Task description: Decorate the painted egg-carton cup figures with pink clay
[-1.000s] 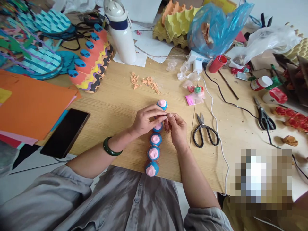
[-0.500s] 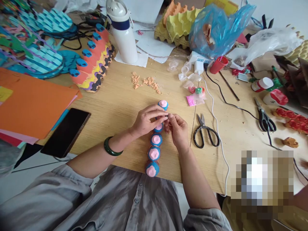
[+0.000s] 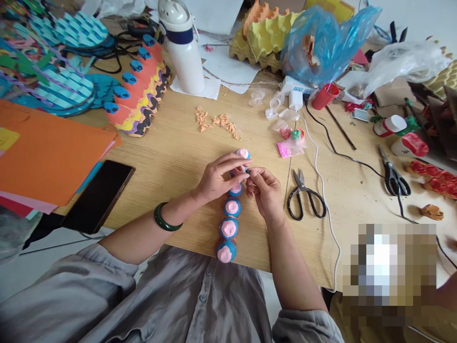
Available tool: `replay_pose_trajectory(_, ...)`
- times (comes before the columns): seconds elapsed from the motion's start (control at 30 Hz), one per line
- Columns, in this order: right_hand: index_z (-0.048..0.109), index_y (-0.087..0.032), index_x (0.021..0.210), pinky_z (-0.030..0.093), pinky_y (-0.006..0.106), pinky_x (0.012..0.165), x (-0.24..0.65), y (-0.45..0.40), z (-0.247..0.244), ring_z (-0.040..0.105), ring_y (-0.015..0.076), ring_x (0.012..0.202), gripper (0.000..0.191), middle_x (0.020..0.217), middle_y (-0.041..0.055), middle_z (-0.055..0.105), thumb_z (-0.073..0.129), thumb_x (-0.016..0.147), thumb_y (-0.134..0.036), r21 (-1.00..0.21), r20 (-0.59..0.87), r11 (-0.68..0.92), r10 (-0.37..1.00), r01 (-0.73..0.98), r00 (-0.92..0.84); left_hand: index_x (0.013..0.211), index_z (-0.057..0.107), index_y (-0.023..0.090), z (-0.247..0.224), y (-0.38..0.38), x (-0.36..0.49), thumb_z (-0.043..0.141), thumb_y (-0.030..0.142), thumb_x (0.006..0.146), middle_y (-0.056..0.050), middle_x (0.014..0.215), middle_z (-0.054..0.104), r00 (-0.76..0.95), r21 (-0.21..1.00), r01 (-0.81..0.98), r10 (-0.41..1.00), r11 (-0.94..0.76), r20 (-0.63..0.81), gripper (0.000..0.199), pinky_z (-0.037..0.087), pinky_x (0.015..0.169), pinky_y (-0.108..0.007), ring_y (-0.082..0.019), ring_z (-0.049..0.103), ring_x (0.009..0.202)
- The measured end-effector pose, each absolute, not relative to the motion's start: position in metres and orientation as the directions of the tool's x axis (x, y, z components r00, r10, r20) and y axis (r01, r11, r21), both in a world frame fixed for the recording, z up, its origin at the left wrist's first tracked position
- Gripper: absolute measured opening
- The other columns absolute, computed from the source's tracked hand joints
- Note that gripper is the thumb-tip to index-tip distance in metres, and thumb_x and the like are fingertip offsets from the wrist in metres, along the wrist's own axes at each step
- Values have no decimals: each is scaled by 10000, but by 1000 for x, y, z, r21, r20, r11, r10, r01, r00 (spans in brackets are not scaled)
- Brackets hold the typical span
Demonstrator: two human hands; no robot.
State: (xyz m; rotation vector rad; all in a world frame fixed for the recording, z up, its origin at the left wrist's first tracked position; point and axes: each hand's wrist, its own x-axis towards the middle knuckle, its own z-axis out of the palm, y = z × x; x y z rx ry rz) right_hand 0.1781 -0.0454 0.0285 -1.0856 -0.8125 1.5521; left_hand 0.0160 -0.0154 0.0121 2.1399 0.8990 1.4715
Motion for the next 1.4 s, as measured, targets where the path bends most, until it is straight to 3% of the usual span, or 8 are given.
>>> replay_pose_trajectory(0.2,659,-209,761,381,183,385,177,-45,29,472,69,492,337,643,-46,559,844,724,-487,-878,-247,-271,963,-395,-111,1053,779,187,14,-16,16,658,259,953,-60,981,767,201,553,350,637,-756,744,172,579,875,-260,-143,712,938)
replay_pose_trajectory(0.43,671,-202,771,412,165,385,177,-45,31,471,56,463,321,612,-57,566,878,699,-436,-869,-253,-281,960,-408,-121,1110,764,188,14,-15,17,696,253,923,-72,1047,768,215,579,307,647,-756,731,210,572,934,-299,-173,704,1016)
replay_pose_trajectory(0.6,658,-190,711,421,164,375,177,-45,31,479,58,477,346,630,-42,577,855,720,-475,-855,-253,-299,954,-424,-161,1008,785,188,16,-16,17,656,243,952,-56,956,783,190,583,319,653,-747,733,150,571,868,-282,-155,707,926)
replay_pose_trajectory(0.83,720,-214,837,463,155,396,179,-44,28,493,51,470,294,617,-62,596,883,694,-413,-856,-227,-246,969,-454,-97,1176,742,210,18,-17,15,678,320,937,-72,1107,777,226,678,288,736,-676,638,270,551,988,-334,-187,694,1072)
replay_pose_trajectory(0.93,715,-213,828,512,160,441,180,-43,28,535,52,508,278,665,-52,633,878,704,-400,-864,-196,-215,977,-455,-88,1101,769,206,19,-17,14,605,276,982,-66,1081,784,213,676,299,738,-673,640,214,550,972,-328,-177,699,1053)
replay_pose_trajectory(1.2,677,-226,901,583,187,516,178,-44,28,618,83,584,316,683,-54,652,863,736,-422,-876,-187,-219,976,-430,-115,1014,787,198,15,-17,16,651,211,949,-56,936,788,192,615,306,680,-727,708,152,561,843,-297,-160,694,896)
replay_pose_trajectory(1.4,687,-212,810,564,181,473,178,-44,28,588,69,534,326,673,-52,661,895,699,-438,-878,-182,-211,977,-429,-108,1054,778,207,17,-17,14,662,254,947,-52,950,778,214,629,296,691,-719,690,164,551,861,-302,-164,686,921)
